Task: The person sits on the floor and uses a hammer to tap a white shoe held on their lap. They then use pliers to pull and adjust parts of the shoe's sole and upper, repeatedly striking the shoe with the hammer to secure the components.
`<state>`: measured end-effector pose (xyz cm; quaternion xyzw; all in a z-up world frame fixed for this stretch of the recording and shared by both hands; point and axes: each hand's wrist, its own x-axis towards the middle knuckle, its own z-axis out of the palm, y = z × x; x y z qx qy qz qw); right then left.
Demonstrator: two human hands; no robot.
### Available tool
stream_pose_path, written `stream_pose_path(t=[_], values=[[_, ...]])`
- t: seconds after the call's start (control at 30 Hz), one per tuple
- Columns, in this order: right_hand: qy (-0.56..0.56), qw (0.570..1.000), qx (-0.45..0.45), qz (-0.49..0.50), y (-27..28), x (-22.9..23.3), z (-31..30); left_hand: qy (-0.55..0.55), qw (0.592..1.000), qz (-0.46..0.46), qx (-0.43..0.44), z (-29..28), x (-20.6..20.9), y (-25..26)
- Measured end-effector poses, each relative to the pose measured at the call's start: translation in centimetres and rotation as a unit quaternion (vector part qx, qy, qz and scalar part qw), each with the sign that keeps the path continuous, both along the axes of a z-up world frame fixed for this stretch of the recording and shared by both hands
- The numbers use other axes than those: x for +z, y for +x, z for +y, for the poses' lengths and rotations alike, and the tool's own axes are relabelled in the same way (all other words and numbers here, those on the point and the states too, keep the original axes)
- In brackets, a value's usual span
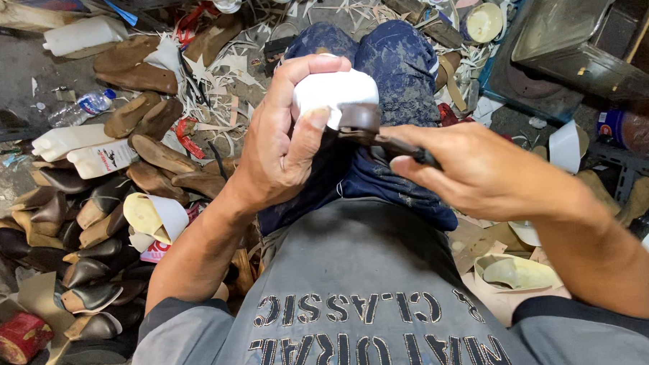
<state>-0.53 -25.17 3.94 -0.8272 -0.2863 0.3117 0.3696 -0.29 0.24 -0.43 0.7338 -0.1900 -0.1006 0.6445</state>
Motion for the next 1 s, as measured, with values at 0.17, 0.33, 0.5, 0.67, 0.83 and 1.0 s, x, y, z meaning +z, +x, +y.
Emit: stream_pose_path(t=[0.17, 0.33, 0.5, 0.67, 0.83, 1.0], values=[[-0.131, 0.990, 0.002, -0.044, -0.3, 1.0, -0.6, 0.024, 0.999, -0.023, -0.004, 0.1, -0.1, 0.1], [-0.096, 0.975, -0.016, -0.199, -2.4, -1.8, -0.6, 0.031, 0.999, -0.033, -0.007, 0.4, -0.6, 0.2], [-0.072, 0.973, -0.031, -0.219, -3.3, -3.4, -1.1, 0.041, 0.999, -0.016, -0.006, 0.3, -0.7, 0.3], [-0.112, 0.956, -0.064, -0.264, -4.7, -2.8, -1.2, -0.005, 0.998, -0.045, -0.047, -0.4, -0.8, -0.1], [-0.210, 0.952, -0.047, -0.219, -9.0, -1.8, -2.8, 0.016, 0.992, -0.103, -0.077, -2.3, -2.3, -2.6], [-0.261, 0.940, -0.061, -0.210, -10.6, -1.5, -2.2, 0.056, 0.991, -0.071, -0.102, -2.7, -0.9, -3.2]])
